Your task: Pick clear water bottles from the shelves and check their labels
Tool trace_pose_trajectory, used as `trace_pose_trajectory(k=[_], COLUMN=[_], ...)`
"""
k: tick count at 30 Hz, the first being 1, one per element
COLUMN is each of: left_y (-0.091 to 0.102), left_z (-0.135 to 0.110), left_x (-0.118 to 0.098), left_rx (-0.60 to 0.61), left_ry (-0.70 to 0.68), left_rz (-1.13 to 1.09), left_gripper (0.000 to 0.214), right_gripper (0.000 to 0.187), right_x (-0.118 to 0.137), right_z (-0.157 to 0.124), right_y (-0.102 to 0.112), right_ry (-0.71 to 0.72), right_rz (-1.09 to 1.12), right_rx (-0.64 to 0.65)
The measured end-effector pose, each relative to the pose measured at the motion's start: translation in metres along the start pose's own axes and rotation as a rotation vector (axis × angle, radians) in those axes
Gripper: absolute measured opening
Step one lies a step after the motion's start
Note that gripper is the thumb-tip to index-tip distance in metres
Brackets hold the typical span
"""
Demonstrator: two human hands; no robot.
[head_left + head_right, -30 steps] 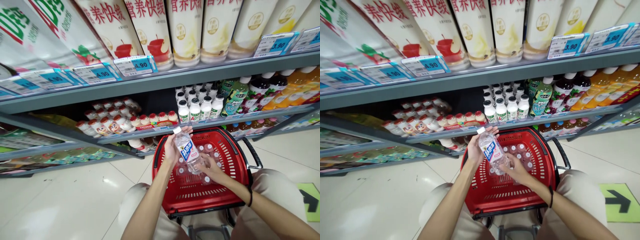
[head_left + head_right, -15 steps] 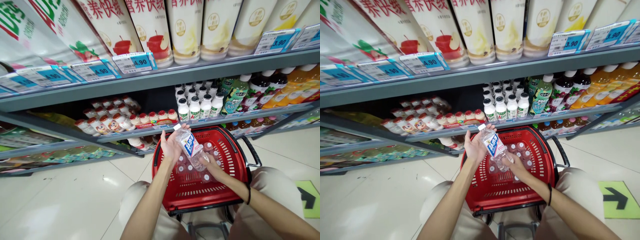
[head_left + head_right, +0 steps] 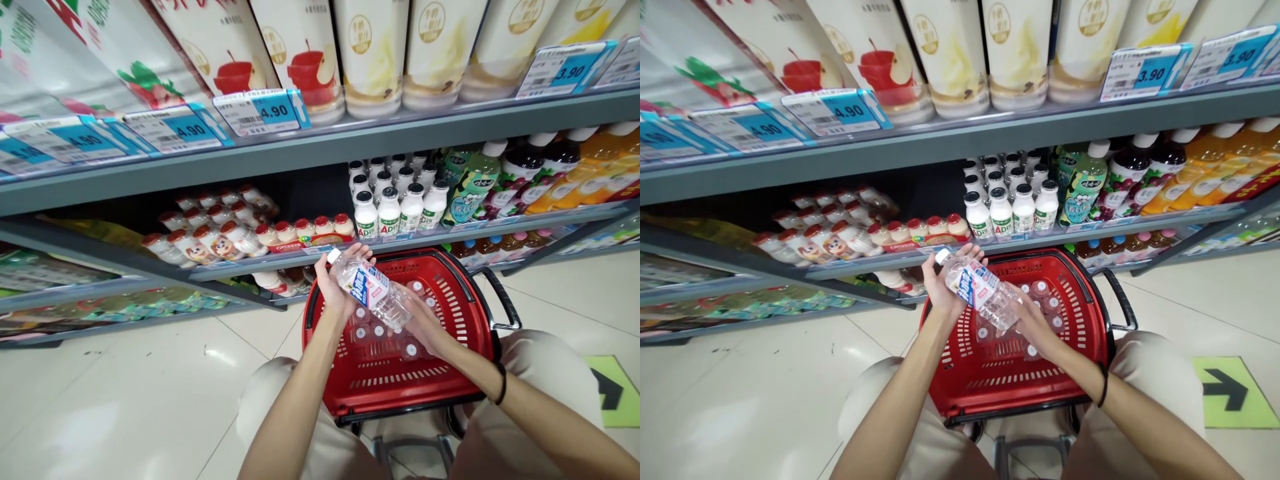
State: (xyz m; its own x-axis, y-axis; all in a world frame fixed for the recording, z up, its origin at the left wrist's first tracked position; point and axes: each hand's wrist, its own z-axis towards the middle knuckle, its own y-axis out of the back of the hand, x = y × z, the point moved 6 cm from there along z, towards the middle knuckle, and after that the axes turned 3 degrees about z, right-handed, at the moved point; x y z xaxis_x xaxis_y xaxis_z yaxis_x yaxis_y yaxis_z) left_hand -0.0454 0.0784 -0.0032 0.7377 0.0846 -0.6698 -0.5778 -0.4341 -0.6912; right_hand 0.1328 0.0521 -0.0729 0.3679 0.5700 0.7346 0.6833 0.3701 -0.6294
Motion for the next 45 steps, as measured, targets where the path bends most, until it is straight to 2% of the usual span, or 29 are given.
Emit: trace_pose_trajectory(k=[3,10,13,15,20,23,26,33,36,39,42,45], left_y=[0.001,0.01,0.011,0.01,0.009,0.012,0.015,0.015,0.015,0.015,0.015,0.01], left_z=[0.0,0.004,0.004,0.003,0.0,-0.002,-0.003,-0.001,0.0,0.0,-0.001,-0.002], left_x=[0.003,0.003,0.004,0.004,0.001,0.001,0.002,0.002,0.003,0.003,0.002,0.0], left_rx=[0.003,-0.082,-0.087,-0.087,-0.125,-0.194,-0.237,-0.195,-0.187,-0.185,-0.158,-0.081], left_ry=[0.022,0.032,0.044,0.051,0.076,0.108,0.137,0.133,0.147,0.132,0.081,0.034], left_rz=[0.005,-0.003,-0.017,-0.031,-0.06,-0.118,-0.161,-0.189,-0.213,-0.194,-0.16,-0.111], left_gripper=[0.078,0.075,0.071,0.07,0.065,0.059,0.053,0.048,0.049,0.05,0.052,0.052], right_gripper=[0.072,0.073,0.076,0.082,0.085,0.081,0.08,0.084,0.082,0.081,0.08,0.077], right_x=[0.002,0.018,0.021,0.024,0.039,0.047,0.051,0.057,0.059,0.061,0.06,0.053], right_z=[0.001,-0.001,-0.005,-0.008,-0.017,-0.02,-0.021,-0.028,-0.027,-0.024,-0.021,-0.016], right_y=[0.014,0.016,0.019,0.022,0.018,0.01,0.005,-0.002,-0.003,-0.001,0.004,0.014], right_ry=[0.086,0.304,0.388,0.459,0.77,0.918,1.0,1.185,1.201,1.136,1.005,0.818], right_rz=[-0.129,-0.267,-0.38,-0.548,-0.957,-1.067,-1.135,-1.32,-1.344,-1.302,-1.2,-1.051], right_rx=[-0.115,-0.169,-0.136,-0.12,-0.119,-0.087,-0.047,-0.002,-0.005,-0.008,-0.041,-0.104])
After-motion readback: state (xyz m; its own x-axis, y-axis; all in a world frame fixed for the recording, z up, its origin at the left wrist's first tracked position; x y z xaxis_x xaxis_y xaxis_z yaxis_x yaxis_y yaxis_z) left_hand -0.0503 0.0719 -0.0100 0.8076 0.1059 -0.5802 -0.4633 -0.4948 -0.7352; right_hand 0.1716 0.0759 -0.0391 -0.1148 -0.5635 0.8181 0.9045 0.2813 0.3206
